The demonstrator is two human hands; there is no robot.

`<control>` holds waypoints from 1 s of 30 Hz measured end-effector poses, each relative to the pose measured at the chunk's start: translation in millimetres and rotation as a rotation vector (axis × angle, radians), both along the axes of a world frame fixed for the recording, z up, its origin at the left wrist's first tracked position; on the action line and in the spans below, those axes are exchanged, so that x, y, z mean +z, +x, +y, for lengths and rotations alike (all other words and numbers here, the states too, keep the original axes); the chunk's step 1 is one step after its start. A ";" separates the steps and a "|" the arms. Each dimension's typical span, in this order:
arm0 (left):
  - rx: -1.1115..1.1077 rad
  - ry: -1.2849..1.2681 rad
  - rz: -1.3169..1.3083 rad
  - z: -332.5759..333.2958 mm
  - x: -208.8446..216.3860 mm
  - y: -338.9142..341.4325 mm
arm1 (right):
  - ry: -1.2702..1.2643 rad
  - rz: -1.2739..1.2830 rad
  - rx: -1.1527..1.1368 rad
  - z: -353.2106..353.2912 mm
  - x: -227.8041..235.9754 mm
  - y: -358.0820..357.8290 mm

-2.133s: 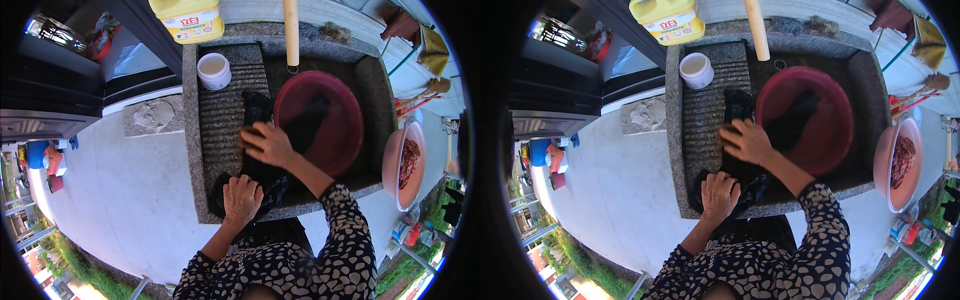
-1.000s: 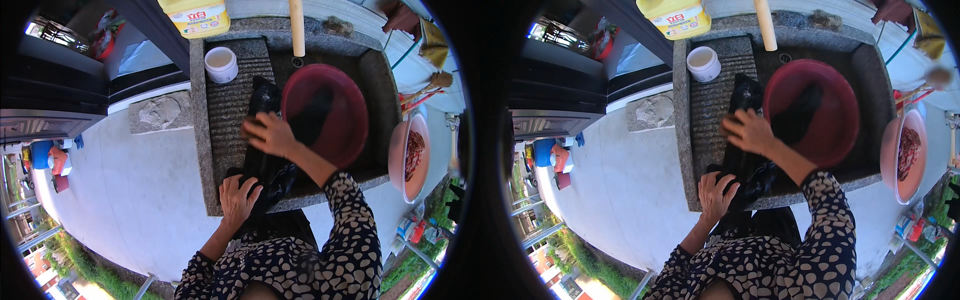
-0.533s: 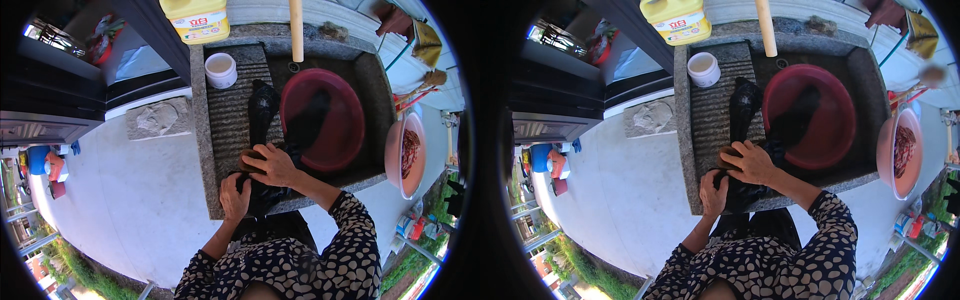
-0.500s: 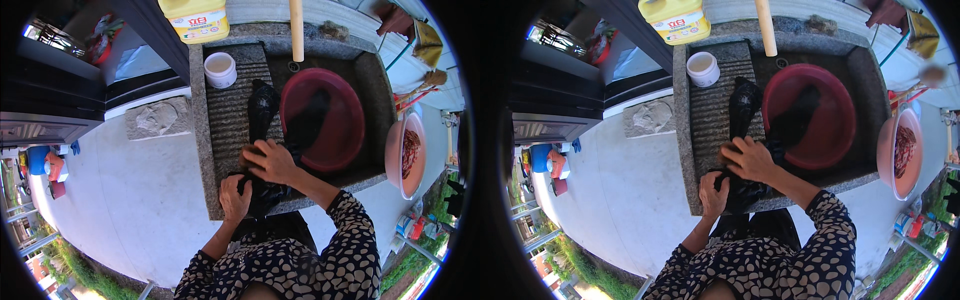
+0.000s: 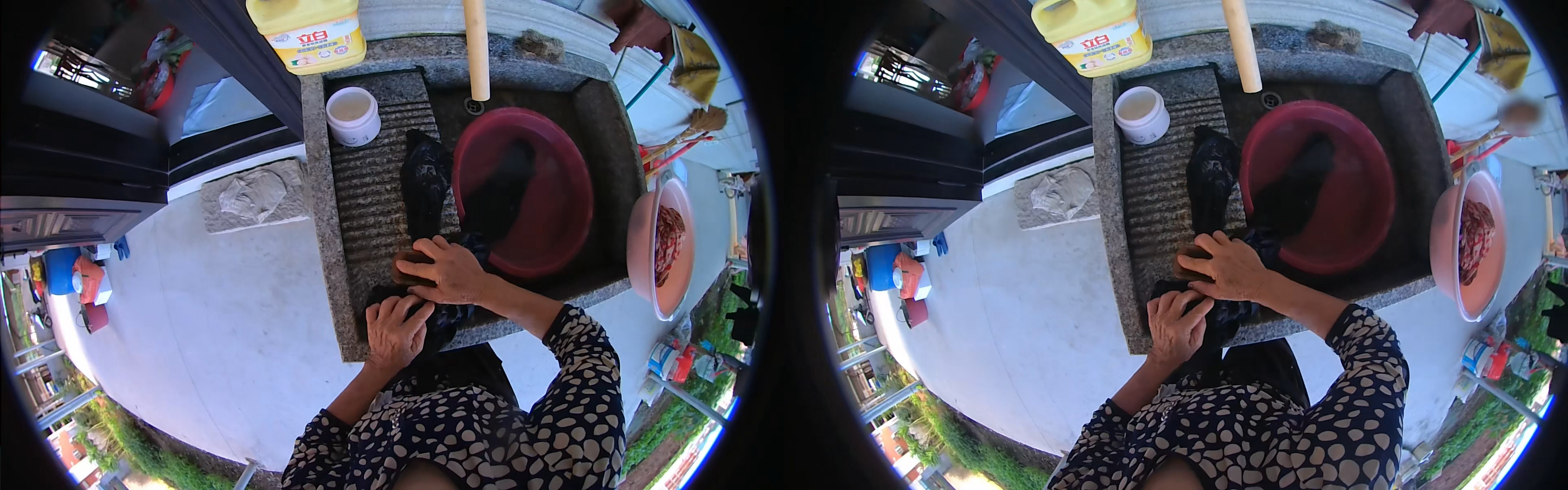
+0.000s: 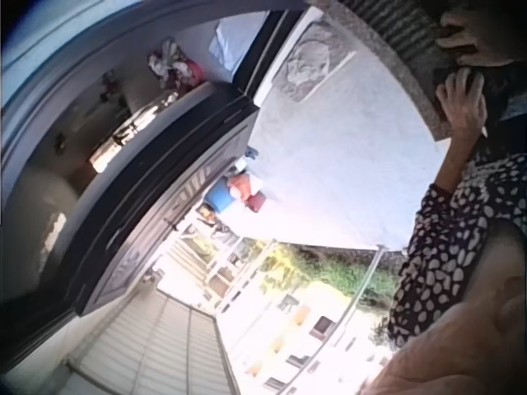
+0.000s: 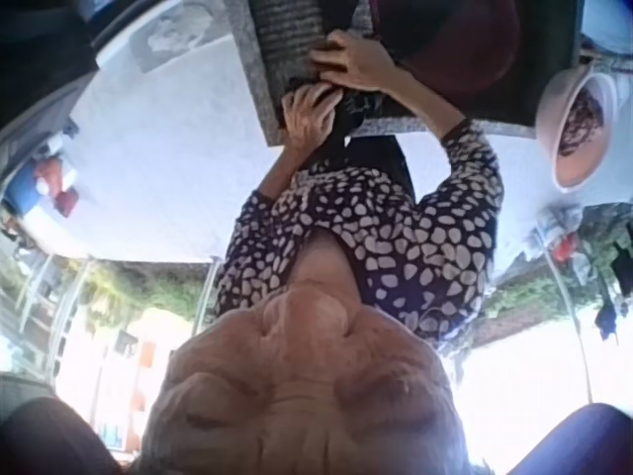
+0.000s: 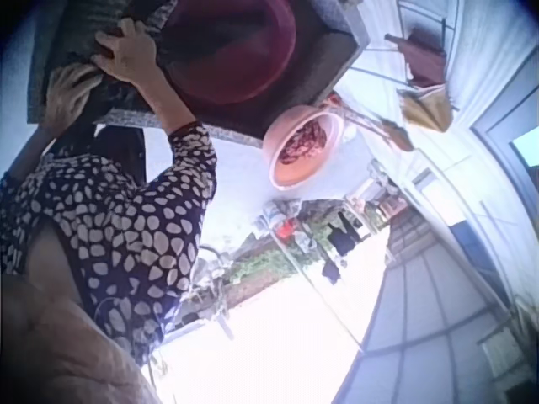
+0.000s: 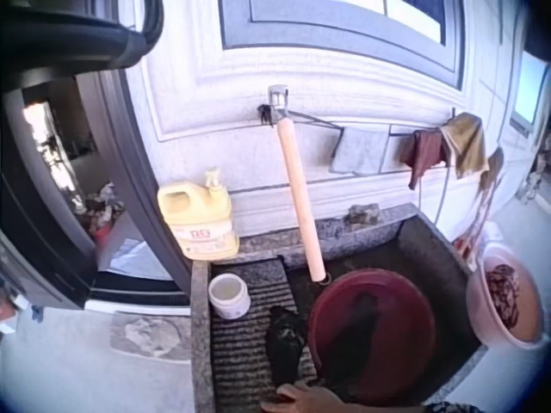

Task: The person washes a red patterned cloth by hand on a stone washboard, scrubbing it with soap and rinsing it in a red basin. They then transfer the cloth to a pink basin and proceed to wash a black garment using the same method, scrubbing it on the washboard and rinsing it in the basin.

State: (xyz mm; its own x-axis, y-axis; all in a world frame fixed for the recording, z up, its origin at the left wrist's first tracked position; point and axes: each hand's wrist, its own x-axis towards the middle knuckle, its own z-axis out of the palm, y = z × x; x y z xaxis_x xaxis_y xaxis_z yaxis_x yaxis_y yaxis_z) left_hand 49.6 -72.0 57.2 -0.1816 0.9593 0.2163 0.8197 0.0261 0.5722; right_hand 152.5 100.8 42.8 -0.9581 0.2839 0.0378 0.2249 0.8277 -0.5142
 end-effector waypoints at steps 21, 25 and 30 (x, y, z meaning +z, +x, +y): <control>-0.003 0.194 -0.278 -1.0 -1.8 0.3 | 0.149 0.188 -0.214 58.6 -29.6 -30.4; 0.090 0.069 -0.366 -6.4 12.0 3.2 | -0.291 0.085 -0.550 122.6 -41.9 -46.9; 0.409 -0.206 -0.156 38.3 31.4 -4.1 | -0.064 0.231 -0.406 90.1 -34.8 -23.7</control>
State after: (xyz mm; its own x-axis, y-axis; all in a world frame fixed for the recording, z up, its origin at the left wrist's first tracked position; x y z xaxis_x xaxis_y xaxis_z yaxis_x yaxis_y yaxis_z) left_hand 45.4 -33.7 88.6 -0.5682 0.8223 -0.0301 0.6235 0.4541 0.6365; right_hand 128.8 190.9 8.0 -0.7380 0.6424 0.2067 0.3975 0.6613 -0.6362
